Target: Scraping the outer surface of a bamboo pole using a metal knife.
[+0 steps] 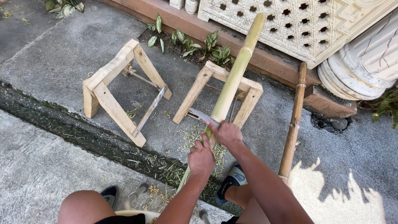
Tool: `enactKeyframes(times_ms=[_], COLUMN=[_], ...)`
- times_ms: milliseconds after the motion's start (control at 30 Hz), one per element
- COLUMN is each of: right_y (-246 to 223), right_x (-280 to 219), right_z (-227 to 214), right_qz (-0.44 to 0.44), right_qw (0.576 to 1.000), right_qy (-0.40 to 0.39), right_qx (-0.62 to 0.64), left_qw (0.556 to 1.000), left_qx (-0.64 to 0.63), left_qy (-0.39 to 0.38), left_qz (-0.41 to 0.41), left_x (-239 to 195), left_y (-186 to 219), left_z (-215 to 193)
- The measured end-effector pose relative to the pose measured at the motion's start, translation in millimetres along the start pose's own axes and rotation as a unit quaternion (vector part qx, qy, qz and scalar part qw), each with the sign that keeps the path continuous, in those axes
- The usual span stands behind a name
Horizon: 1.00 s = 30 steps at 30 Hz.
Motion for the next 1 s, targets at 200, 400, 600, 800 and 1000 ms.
enactKeyframes(times_ms=[200, 400, 600, 800, 1000], right_y=[-2.7, -1.9, -8.3, 9.5, 22.8], right_x=[-1.2, 2.1, -8.0, 22.1, 26.0], right_z=[-0.9, 4.3, -5.7, 5.1, 28.3], right_qz=[0.006, 0.025, 0.050, 0.098, 0.065], right_qw=[0.999, 0.999, 0.998, 0.986, 0.981], right_qy=[-0.031, -0.002, -0.014, 0.004, 0.071], right_qx=[0.017, 0.036, 0.045, 0.133, 0.166], left_qw=[1.000, 1.000, 1.000, 0.999, 0.998], left_qx=[0.001, 0.002, 0.004, 0.009, -0.019], left_qy=[-0.012, -0.002, -0.016, -0.042, -0.054], left_qz=[-0.004, -0.007, -0.011, -0.014, -0.024], left_x=[1.1, 1.2, -0.9, -2.2, -6.5], left_y=[-0.4, 0.0, 0.4, 0.1, 2.7], left_z=[0.5, 2.2, -1.4, -5.2, -12.2])
Point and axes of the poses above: each hand's wrist, its own x-axis towards the middle knuckle, its own z-axis out of the palm, y = z × x, the point moved 7 cm from there along x, towards the middle knuckle, and after that the axes turned 10 degrees about -x, right-handed, at the moved point
